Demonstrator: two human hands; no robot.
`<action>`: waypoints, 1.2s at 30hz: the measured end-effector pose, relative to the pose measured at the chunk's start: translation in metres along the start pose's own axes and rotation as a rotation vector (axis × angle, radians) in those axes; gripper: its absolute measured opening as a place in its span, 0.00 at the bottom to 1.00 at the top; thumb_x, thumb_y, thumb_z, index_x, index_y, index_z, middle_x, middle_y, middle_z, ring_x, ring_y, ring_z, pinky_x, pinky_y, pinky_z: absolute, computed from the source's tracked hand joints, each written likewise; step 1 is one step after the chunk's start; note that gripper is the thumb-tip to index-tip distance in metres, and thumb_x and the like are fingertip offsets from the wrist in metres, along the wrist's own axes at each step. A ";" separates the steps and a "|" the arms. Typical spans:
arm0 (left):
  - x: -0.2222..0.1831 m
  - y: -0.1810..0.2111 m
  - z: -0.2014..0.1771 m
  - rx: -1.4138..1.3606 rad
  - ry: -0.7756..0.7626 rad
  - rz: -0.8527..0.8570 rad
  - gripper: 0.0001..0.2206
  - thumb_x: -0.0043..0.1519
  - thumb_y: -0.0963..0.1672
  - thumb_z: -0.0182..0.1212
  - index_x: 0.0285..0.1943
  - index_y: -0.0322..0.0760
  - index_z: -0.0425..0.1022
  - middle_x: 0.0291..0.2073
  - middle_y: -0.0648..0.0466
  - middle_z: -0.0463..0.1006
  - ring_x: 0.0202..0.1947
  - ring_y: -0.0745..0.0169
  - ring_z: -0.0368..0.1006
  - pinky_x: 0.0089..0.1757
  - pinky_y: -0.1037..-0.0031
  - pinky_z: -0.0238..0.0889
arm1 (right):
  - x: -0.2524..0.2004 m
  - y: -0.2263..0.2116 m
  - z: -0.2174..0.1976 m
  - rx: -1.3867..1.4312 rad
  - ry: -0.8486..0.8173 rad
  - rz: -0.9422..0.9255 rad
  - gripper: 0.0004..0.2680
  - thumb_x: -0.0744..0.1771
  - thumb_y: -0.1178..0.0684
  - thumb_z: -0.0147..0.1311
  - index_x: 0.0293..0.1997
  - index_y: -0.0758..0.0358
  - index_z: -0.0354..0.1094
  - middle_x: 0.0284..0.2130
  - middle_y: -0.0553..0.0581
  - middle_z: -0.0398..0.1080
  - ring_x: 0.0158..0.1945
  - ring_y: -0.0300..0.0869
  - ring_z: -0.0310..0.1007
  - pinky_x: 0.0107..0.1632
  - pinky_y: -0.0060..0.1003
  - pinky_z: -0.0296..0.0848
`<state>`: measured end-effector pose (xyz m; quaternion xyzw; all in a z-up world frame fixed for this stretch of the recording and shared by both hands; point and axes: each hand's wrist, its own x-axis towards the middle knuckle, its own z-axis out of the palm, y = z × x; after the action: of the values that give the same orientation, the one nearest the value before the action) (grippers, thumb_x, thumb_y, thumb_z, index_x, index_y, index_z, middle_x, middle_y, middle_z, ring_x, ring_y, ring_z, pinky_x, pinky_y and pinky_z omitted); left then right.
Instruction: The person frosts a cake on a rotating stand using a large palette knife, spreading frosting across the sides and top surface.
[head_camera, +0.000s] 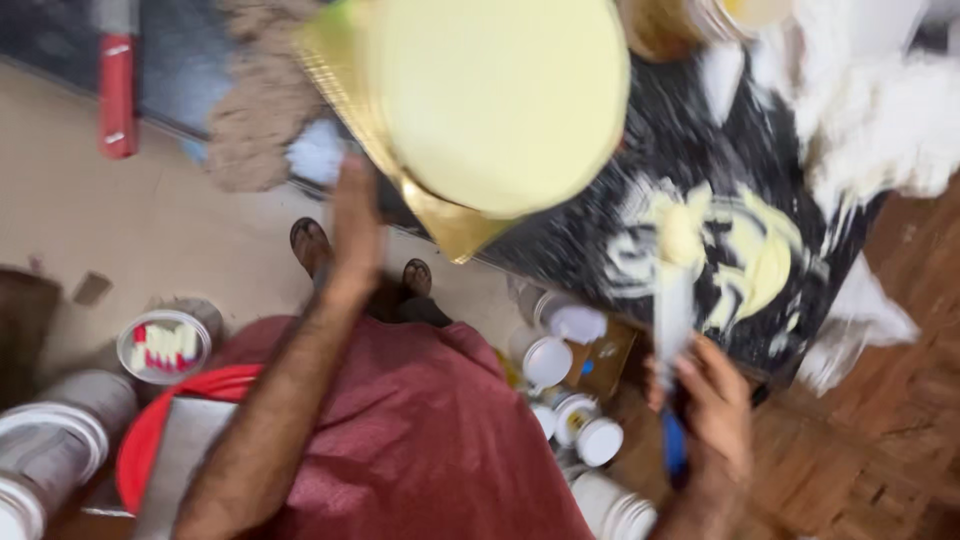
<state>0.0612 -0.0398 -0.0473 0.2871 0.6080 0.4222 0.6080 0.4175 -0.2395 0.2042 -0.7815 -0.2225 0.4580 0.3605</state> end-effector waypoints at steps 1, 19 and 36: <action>-0.012 0.005 0.015 0.051 -0.002 0.064 0.26 0.74 0.51 0.41 0.74 0.28 0.56 0.68 0.39 0.63 0.68 0.45 0.59 0.63 0.62 0.52 | -0.009 -0.043 0.003 -0.089 0.067 0.065 0.15 0.70 0.65 0.42 0.66 0.73 0.61 0.40 0.68 0.75 0.31 0.48 0.74 0.35 0.41 0.75; -0.004 0.101 0.034 0.005 -0.070 0.344 0.16 0.72 0.49 0.49 0.60 0.32 0.64 0.21 0.50 0.77 0.15 0.58 0.74 0.16 0.69 0.65 | 0.036 -0.329 0.260 -2.238 -0.456 -0.890 0.18 0.70 0.60 0.50 0.71 0.58 0.66 0.38 0.66 0.67 0.38 0.52 0.70 0.43 0.42 0.70; 0.002 0.092 0.038 0.038 -0.194 0.346 0.15 0.73 0.50 0.51 0.55 0.36 0.63 0.19 0.51 0.76 0.16 0.56 0.73 0.17 0.67 0.64 | 0.031 -0.324 0.280 -2.556 -0.358 -1.004 0.18 0.73 0.56 0.52 0.76 0.53 0.68 0.42 0.65 0.67 0.40 0.49 0.70 0.46 0.39 0.69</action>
<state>0.0832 0.0122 0.0344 0.4382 0.4957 0.4794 0.5766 0.1817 0.0900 0.3456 -0.3339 -0.7809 -0.1461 -0.5073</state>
